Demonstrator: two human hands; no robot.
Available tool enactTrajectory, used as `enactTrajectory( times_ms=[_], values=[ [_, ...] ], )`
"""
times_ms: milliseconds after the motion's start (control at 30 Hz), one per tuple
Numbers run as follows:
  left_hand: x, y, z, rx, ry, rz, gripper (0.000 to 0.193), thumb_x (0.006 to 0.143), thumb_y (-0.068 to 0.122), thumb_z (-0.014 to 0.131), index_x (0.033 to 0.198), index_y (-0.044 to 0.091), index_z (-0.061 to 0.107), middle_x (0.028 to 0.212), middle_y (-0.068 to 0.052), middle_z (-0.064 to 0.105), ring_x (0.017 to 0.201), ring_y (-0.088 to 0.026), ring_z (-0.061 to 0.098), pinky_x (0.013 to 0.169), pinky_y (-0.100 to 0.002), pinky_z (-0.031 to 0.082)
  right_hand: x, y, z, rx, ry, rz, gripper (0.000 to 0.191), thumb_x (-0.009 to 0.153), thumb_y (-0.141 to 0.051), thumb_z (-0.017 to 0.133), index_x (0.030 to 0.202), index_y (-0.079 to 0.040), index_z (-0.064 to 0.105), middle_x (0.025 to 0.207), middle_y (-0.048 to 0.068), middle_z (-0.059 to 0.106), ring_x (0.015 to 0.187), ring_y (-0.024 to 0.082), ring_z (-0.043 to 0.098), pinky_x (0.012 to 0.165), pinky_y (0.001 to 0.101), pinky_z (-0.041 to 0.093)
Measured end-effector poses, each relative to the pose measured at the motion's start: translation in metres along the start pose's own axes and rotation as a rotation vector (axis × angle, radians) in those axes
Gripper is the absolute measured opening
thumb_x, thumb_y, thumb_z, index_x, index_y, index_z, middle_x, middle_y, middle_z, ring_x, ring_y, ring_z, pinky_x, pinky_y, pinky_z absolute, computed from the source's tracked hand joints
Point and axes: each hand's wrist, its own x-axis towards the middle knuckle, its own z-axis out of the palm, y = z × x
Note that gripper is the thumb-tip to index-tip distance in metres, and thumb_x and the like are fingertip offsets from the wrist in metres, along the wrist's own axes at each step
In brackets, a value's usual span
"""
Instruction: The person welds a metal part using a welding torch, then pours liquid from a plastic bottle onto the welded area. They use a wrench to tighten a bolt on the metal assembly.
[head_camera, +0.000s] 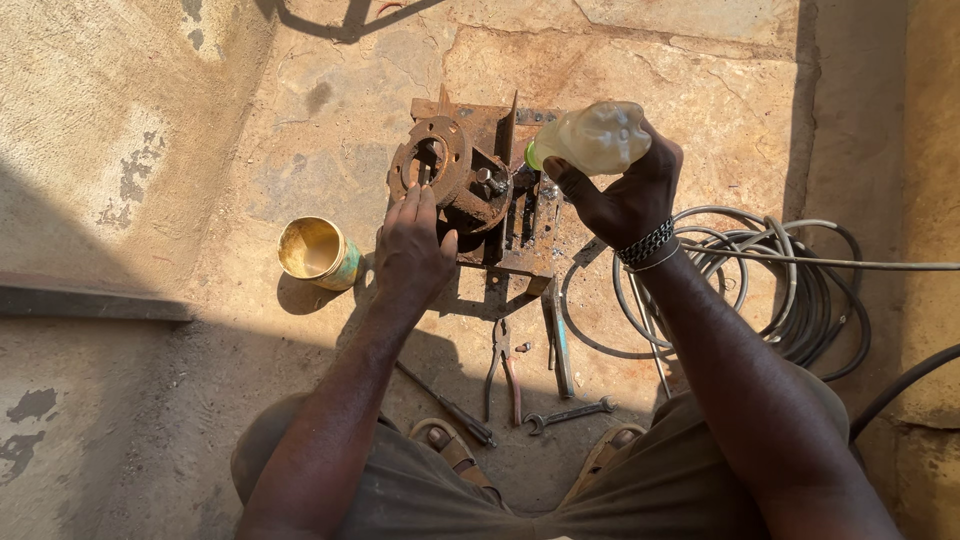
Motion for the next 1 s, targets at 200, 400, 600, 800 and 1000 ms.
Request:
enactTrajectory(
  times_ms=[200, 400, 600, 800, 1000],
  values=[
    [0.000, -0.001, 0.003, 0.019, -0.003, 0.014, 0.073, 0.086, 0.023, 0.079, 0.142, -0.013, 0.048, 0.143, -0.035, 0.051, 0.130, -0.044, 0.053, 0.109, -0.049, 0.045, -0.005, 0.004, 0.001, 0.038, 0.053, 0.002, 0.049, 0.095, -0.029, 0.088, 0.124, 0.003, 0.065, 0.110, 0.016, 0.076, 0.103, 0.027, 0.079, 0.092, 0.0367, 0.065],
    [-0.001, 0.000, 0.001, 0.024, 0.000, 0.017, 0.071, 0.087, 0.022, 0.079, 0.141, -0.013, 0.048, 0.143, -0.035, 0.052, 0.130, -0.044, 0.053, 0.109, -0.048, 0.044, -0.008, 0.008, 0.006, 0.095, 0.106, -0.040, 0.049, 0.096, -0.027, 0.089, 0.126, 0.003, 0.063, 0.115, 0.017, 0.073, 0.107, 0.028, 0.076, 0.095, 0.0374, 0.065],
    [-0.001, 0.002, -0.001, 0.020, 0.015, 0.025, 0.072, 0.086, 0.023, 0.079, 0.141, -0.012, 0.049, 0.143, -0.034, 0.052, 0.130, -0.044, 0.053, 0.109, -0.048, 0.044, -0.010, 0.010, 0.004, 0.068, 0.050, -0.003, 0.050, 0.094, -0.028, 0.090, 0.126, 0.002, 0.065, 0.114, 0.016, 0.074, 0.106, 0.027, 0.078, 0.094, 0.0362, 0.066],
    [-0.001, 0.004, -0.004, 0.011, 0.005, 0.019, 0.074, 0.084, 0.022, 0.080, 0.142, -0.012, 0.048, 0.143, -0.033, 0.051, 0.130, -0.043, 0.052, 0.109, -0.048, 0.044, -0.011, 0.013, 0.003, -0.076, 0.085, -0.064, 0.056, 0.091, -0.030, 0.092, 0.125, 0.003, 0.064, 0.112, 0.017, 0.074, 0.104, 0.028, 0.077, 0.093, 0.0385, 0.063],
    [0.000, 0.002, -0.003, 0.009, 0.019, 0.036, 0.074, 0.086, 0.022, 0.079, 0.142, -0.013, 0.048, 0.143, -0.034, 0.051, 0.129, -0.043, 0.053, 0.109, -0.047, 0.045, -0.009, 0.005, 0.003, 0.034, 0.061, -0.004, 0.053, 0.092, -0.028, 0.091, 0.126, 0.002, 0.064, 0.113, 0.016, 0.075, 0.106, 0.027, 0.078, 0.093, 0.0368, 0.065]
  ],
)
